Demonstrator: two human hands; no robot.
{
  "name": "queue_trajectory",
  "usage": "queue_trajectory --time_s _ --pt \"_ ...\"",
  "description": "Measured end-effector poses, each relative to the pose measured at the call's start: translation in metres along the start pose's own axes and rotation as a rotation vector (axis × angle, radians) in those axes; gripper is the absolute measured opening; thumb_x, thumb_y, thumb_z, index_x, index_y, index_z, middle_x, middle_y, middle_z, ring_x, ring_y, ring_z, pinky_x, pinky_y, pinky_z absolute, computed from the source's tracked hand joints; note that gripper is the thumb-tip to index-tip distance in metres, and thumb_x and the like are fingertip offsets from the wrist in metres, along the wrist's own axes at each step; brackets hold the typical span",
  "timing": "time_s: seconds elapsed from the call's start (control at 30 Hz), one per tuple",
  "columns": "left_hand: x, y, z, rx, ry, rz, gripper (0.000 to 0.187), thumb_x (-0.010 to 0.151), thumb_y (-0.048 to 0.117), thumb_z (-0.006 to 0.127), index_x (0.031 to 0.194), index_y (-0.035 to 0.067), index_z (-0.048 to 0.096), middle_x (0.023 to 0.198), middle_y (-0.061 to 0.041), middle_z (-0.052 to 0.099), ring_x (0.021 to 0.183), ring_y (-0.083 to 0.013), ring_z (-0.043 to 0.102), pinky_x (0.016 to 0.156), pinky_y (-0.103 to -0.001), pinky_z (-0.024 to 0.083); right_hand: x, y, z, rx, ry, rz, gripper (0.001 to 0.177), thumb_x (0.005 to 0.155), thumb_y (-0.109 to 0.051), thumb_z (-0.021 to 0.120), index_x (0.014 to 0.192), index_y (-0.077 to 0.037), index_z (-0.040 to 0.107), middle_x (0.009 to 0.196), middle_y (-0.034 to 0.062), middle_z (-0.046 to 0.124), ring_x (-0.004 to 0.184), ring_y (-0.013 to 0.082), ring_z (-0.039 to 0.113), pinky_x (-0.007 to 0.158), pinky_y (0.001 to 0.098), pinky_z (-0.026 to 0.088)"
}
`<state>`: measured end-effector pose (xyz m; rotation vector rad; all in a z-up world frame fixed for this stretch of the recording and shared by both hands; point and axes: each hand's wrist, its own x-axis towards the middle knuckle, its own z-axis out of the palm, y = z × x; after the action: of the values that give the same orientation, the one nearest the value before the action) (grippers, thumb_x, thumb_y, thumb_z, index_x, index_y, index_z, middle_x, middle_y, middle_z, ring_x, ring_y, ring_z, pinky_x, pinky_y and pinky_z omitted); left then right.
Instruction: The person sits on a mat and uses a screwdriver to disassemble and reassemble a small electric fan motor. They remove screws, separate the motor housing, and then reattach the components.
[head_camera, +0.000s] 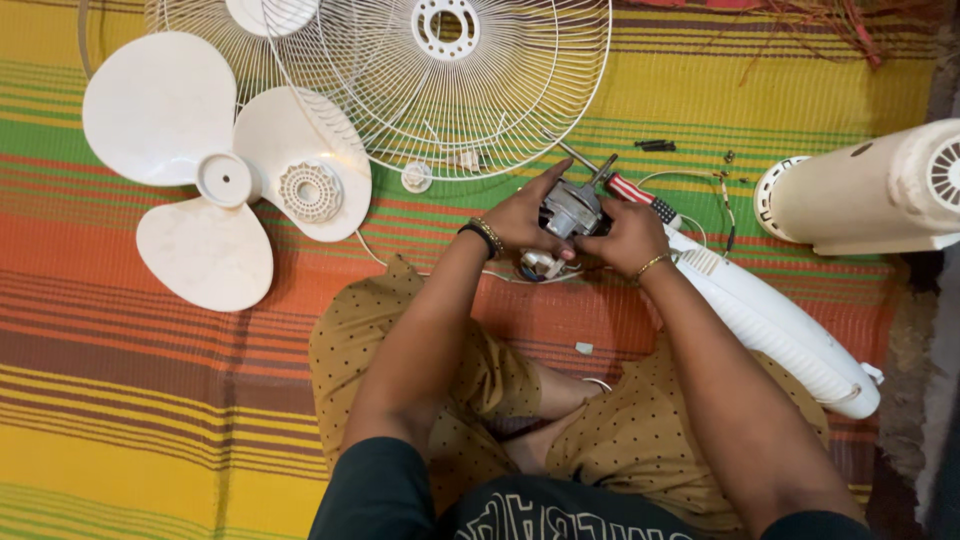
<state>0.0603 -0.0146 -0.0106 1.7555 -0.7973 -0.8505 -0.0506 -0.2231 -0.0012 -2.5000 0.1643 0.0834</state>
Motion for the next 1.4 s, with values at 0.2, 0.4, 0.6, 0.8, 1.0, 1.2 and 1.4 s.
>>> queue_trajectory --time_s 0.2,0.4,0.6,0.8,1.0,1.2,1.4 --pt "-0.004 0.018 -0.025 0.169 -0.125 0.075 0.134 0.054 0.040 0.100 0.161 0.010 0.025 0.155 -0.023 0.045 0.142 -0.0373 0.045 0.117 -0.041 0.038 -0.008 -0.016 -0.010 0.061 -0.029 0.113 0.081 0.059 -0.037 0.086 0.132 -0.006 0.067 0.088 0.0204 0.073 0.071 0.0330 0.071 0.070 0.0427 0.057" --pt "-0.043 0.097 -0.058 0.221 -0.220 0.310 0.114 0.058 0.039 0.097 0.156 0.016 0.043 0.160 -0.023 0.041 0.147 -0.0393 0.043 0.120 -0.046 0.038 -0.056 -0.028 -0.047 0.224 0.132 -0.234 0.083 0.058 -0.021 0.090 0.133 0.001 0.063 0.122 0.0184 0.069 0.110 0.0299 0.067 0.096 0.0377 0.051" --pt "-0.062 0.145 -0.058 0.024 -0.241 0.480 0.102 0.073 0.032 0.095 0.160 0.018 0.043 0.165 -0.021 0.036 0.163 -0.0401 0.026 0.129 -0.047 0.031 -0.080 -0.034 -0.070 0.764 0.004 -0.061 0.090 0.055 -0.013 0.090 0.137 -0.001 0.053 0.122 0.0131 0.070 0.112 0.0209 0.067 0.096 0.0351 0.054" --pt "-0.070 0.162 -0.041 -0.073 -0.138 0.456 0.091 0.085 0.030 0.086 0.161 0.015 0.038 0.167 -0.021 0.033 0.161 -0.0371 0.030 0.130 -0.046 0.032 -0.085 -0.038 -0.084 1.093 -0.026 -0.028 0.087 0.067 -0.008 0.083 0.144 -0.003 0.045 0.125 0.0110 0.070 0.116 0.0177 0.067 0.099 0.0334 0.053" --pt "-0.078 0.179 -0.029 -0.165 -0.048 0.248 0.079 0.089 0.034 0.079 0.158 0.014 0.046 0.146 -0.013 0.060 0.140 -0.0279 0.057 0.119 -0.038 0.045 -0.083 -0.035 -0.092 1.157 -0.087 0.043 0.082 0.074 -0.009 0.082 0.145 -0.003 0.042 0.117 0.0124 0.072 0.106 0.0178 0.069 0.088 0.0317 0.056" --pt "-0.074 0.186 -0.017 -0.210 0.095 0.213 0.062 0.088 0.033 0.077 0.144 0.010 0.062 0.124 -0.011 0.069 0.119 -0.0230 0.068 0.106 -0.034 0.053 -0.085 -0.036 -0.095 1.214 -0.091 0.030 0.078 0.081 -0.020 0.082 0.145 -0.003 0.041 0.116 0.0143 0.073 0.104 0.0184 0.070 0.087 0.0322 0.057" --pt "-0.074 0.184 -0.012 -0.294 0.104 0.172 0.057 0.088 0.030 0.076 0.139 0.007 0.064 0.124 -0.011 0.069 0.116 -0.0220 0.070 0.103 -0.034 0.055 -0.084 -0.038 -0.094 1.264 -0.114 0.051 0.078 0.082 -0.023 0.084 0.144 -0.003 0.040 0.113 0.0158 0.073 0.100 0.0197 0.071 0.083 0.0340 0.059"
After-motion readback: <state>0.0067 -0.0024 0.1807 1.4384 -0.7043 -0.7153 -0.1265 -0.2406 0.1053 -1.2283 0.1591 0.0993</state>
